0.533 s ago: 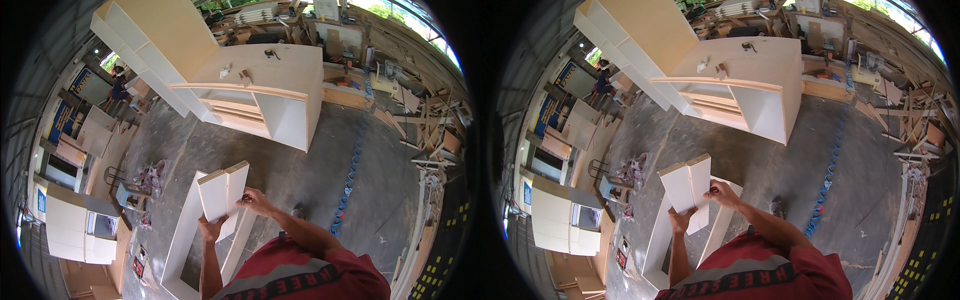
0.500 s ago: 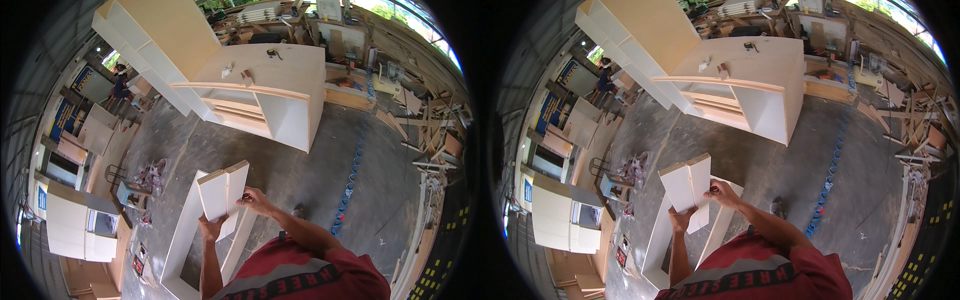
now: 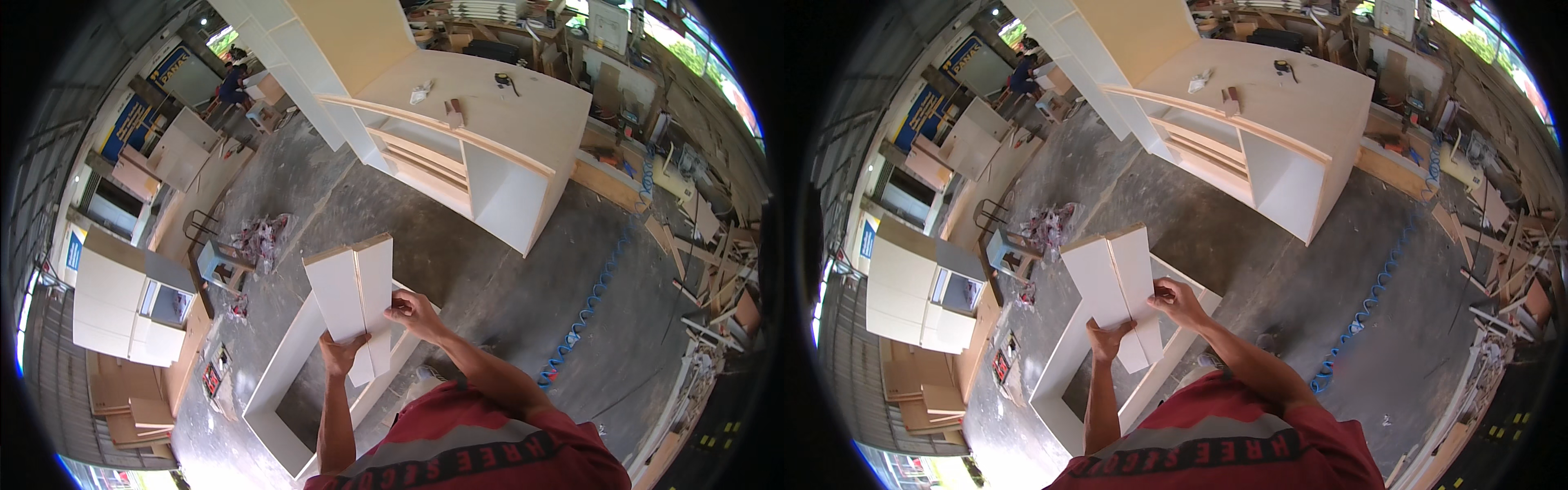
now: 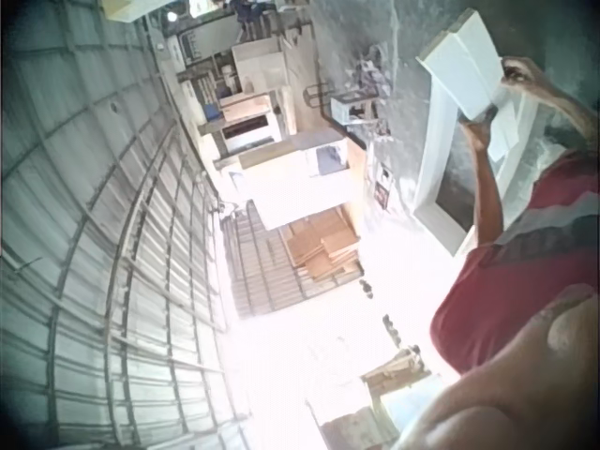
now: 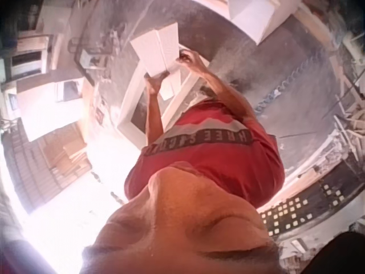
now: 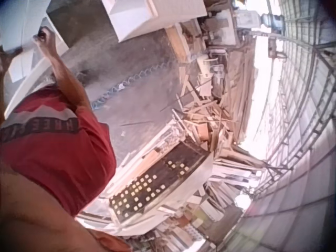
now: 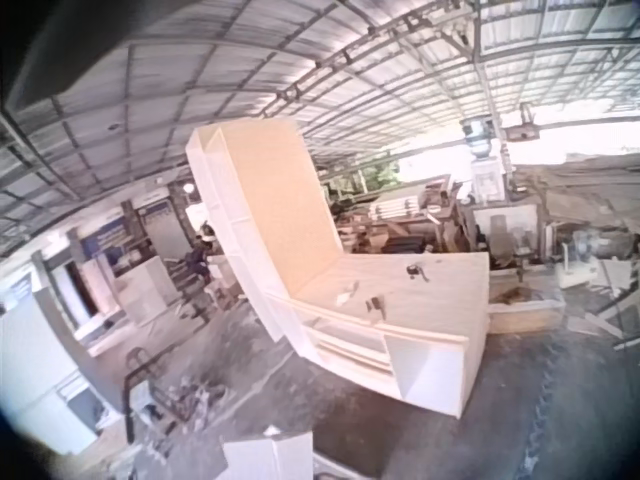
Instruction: The person moves wooden planks from a workbench into a rectangular cabinet frame and aligns them against the bottom and sides.
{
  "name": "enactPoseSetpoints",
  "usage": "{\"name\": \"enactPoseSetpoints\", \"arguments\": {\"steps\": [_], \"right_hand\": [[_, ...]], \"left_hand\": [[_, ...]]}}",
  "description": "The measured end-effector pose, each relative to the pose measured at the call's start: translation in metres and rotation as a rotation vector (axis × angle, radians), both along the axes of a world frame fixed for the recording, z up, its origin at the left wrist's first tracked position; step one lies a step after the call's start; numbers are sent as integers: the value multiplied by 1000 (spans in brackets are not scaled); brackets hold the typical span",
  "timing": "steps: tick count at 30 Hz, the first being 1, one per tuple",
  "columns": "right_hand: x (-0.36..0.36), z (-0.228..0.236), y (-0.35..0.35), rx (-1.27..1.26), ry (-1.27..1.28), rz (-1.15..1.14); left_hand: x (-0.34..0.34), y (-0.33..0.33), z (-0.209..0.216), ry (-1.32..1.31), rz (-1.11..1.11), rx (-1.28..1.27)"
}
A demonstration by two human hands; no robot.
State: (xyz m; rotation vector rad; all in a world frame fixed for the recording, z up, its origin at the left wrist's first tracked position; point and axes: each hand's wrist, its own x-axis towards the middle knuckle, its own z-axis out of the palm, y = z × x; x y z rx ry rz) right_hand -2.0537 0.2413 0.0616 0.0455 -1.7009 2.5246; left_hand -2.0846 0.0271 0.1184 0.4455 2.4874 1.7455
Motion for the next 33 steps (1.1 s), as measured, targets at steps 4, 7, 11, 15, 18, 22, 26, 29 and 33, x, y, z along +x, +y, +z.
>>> {"name": "enactPoseSetpoints", "arguments": {"steps": [4,7,11,15,18,22,26,29,33], "right_hand": [[-14,9,-9,-40,42,-4],[-27,11,-20,-16,78,13],[-48,10,-32,62,70,86],[-61,14,-56,76,110,77],[-71,16,-71,85,112,69],[-86,19,-85,167,138,84],[-101,24,-99,221,126,80],[-115,25,-112,312,152,76],[-134,30,-123,339,117,125]], "left_hand": [[-6,-7,7,0,59,-25],[-9,-15,11,31,115,-42],[-12,-23,21,15,170,31],[-24,-37,24,57,197,52],[-33,-41,30,81,261,42],[-44,-61,21,34,266,84],[-55,-71,24,30,294,116],[-64,-81,18,38,312,185],[-75,-93,12,51,326,268]]}}
